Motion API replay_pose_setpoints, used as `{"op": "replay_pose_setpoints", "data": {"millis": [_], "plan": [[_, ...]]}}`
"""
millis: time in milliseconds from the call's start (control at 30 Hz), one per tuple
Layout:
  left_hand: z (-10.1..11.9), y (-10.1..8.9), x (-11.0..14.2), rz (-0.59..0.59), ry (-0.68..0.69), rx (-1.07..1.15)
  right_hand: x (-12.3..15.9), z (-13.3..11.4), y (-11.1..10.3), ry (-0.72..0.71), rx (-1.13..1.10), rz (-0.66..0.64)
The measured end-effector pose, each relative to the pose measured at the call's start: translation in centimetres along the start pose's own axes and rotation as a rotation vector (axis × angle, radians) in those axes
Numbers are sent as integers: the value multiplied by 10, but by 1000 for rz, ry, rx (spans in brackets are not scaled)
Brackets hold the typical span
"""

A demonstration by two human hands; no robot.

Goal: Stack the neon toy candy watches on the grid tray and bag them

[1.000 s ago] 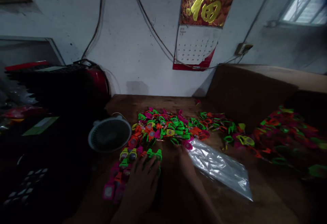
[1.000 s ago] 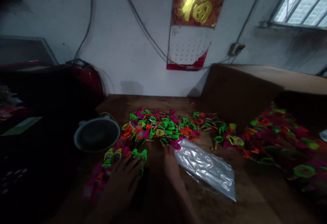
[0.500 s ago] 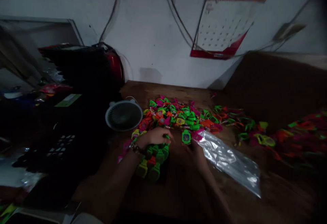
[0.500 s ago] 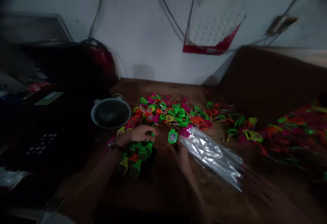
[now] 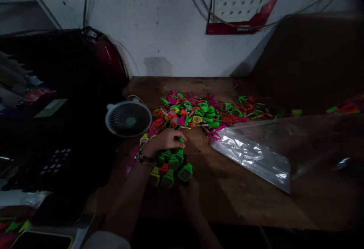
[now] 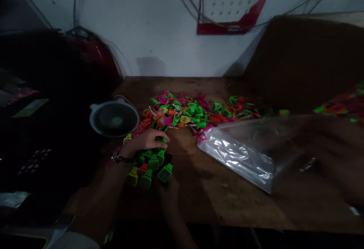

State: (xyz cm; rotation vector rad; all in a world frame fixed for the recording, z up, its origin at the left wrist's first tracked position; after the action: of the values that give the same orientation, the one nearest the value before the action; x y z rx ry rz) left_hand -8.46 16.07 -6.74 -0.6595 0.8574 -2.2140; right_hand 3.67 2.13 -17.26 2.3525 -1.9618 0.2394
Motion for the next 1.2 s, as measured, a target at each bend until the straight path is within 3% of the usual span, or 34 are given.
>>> {"op": "replay_pose_setpoints", "data": {"millis": [167, 300, 433, 567, 700, 867, 1033, 1200], "plan": [[4, -4, 2, 88, -1, -55, 2, 1, 12, -198, 202, -41], [28, -5, 25, 289, -56, -131, 1, -2, 12, -160, 272, -22], [58, 31, 62, 455, -89, -309, -8, -1, 15, -206, 390, -84], [61, 77, 86, 584, -160, -556, -16, 7, 20, -218, 442, -99], [48, 91, 90, 535, -105, -678, -12, 9, 19, -233, 519, -102], [47, 81, 86, 416, -79, -778, -6, 15, 21, -220, 702, -69], [55, 71, 82, 374, 15, -832, -14, 31, 29, -131, 812, -76], [51, 68, 78, 356, 93, -737, -14, 20, 27, -29, 1037, -161]]}}
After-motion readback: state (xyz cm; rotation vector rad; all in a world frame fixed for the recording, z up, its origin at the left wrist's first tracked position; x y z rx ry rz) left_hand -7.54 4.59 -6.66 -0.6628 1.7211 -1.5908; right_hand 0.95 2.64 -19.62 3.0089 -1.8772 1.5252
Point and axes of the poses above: each hand's wrist, its own x-axis away from the middle knuckle, its own y-axis out of the palm, z = x × y, the point moved 3 cm from there along -x, towards the middle knuckle, and after that the axes turned 10 degrees about -z, right-handed, at the moved point
